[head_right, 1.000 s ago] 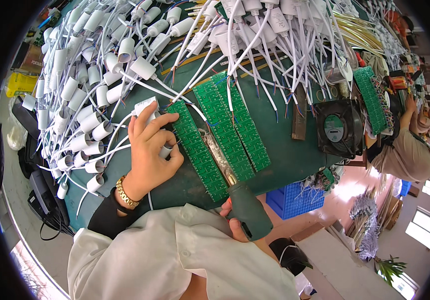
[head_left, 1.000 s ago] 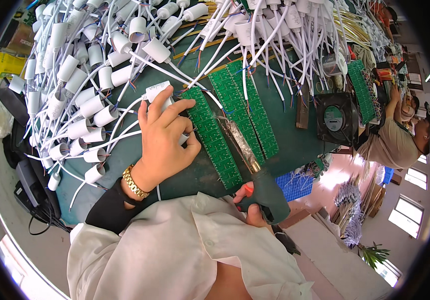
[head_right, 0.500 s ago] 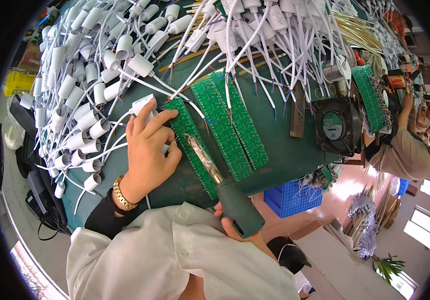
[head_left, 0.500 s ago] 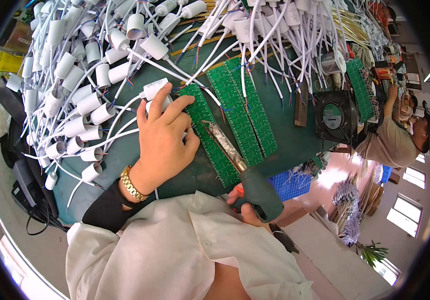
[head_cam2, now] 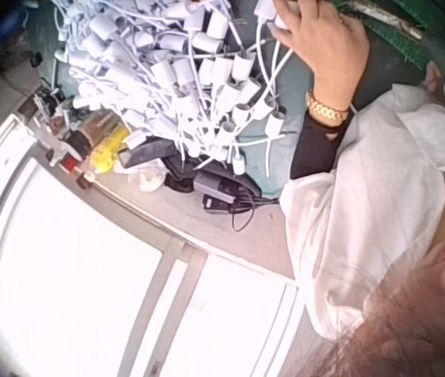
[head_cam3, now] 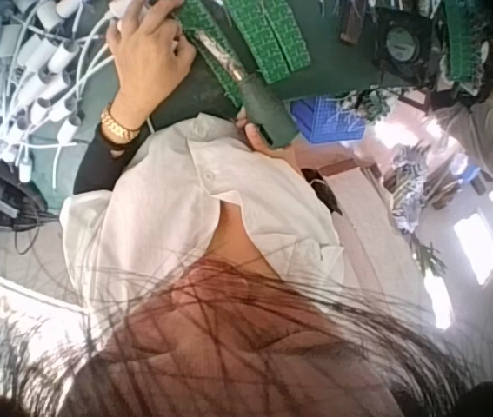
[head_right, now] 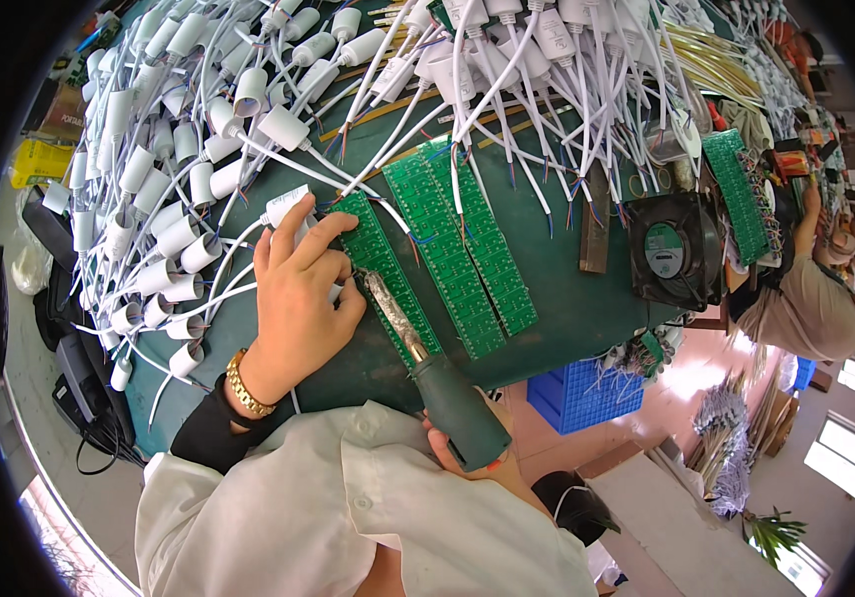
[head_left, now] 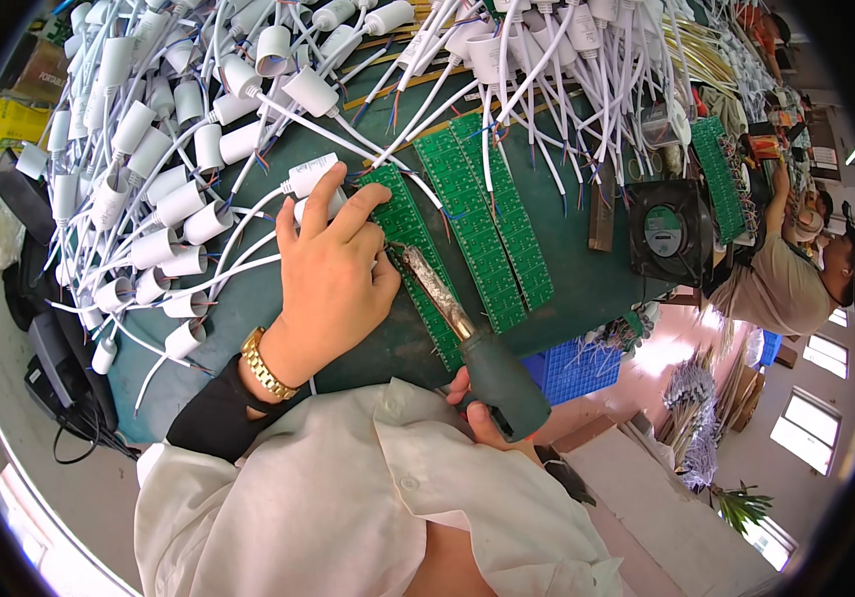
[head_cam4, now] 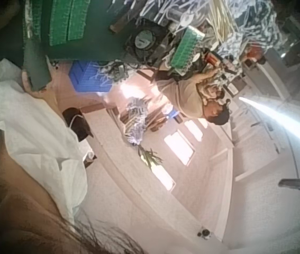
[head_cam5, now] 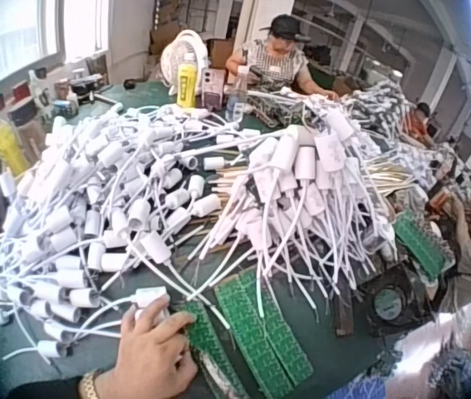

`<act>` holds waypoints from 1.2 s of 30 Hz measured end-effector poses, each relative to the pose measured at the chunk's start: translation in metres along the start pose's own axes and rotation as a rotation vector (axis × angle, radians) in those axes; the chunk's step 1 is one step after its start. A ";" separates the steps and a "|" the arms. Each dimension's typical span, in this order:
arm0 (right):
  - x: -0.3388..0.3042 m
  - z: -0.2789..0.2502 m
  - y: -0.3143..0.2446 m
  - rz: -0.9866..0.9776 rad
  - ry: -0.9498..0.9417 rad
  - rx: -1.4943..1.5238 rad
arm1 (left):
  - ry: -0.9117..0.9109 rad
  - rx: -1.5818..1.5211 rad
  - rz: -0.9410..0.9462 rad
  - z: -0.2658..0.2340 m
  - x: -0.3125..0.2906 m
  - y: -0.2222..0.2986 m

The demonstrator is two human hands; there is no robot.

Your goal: The person attaches cylindrical wire components onto circuit board strips by hand and secures them using a handheld tool.

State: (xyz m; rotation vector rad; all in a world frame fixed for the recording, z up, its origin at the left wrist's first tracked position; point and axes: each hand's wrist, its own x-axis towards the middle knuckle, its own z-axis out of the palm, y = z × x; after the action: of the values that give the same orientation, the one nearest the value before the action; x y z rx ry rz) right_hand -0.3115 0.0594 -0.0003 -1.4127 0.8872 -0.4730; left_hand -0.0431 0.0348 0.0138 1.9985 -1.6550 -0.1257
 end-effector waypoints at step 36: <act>-0.015 -0.007 0.031 -0.151 0.076 0.194 | -0.175 0.123 -0.035 -0.032 -0.036 0.004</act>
State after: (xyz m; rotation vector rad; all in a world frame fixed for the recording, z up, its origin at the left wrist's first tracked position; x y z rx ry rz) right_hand -0.3324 0.0703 -0.0264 -1.2951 0.7756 -0.7126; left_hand -0.0420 0.0787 0.0337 2.1624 -1.7740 -0.2223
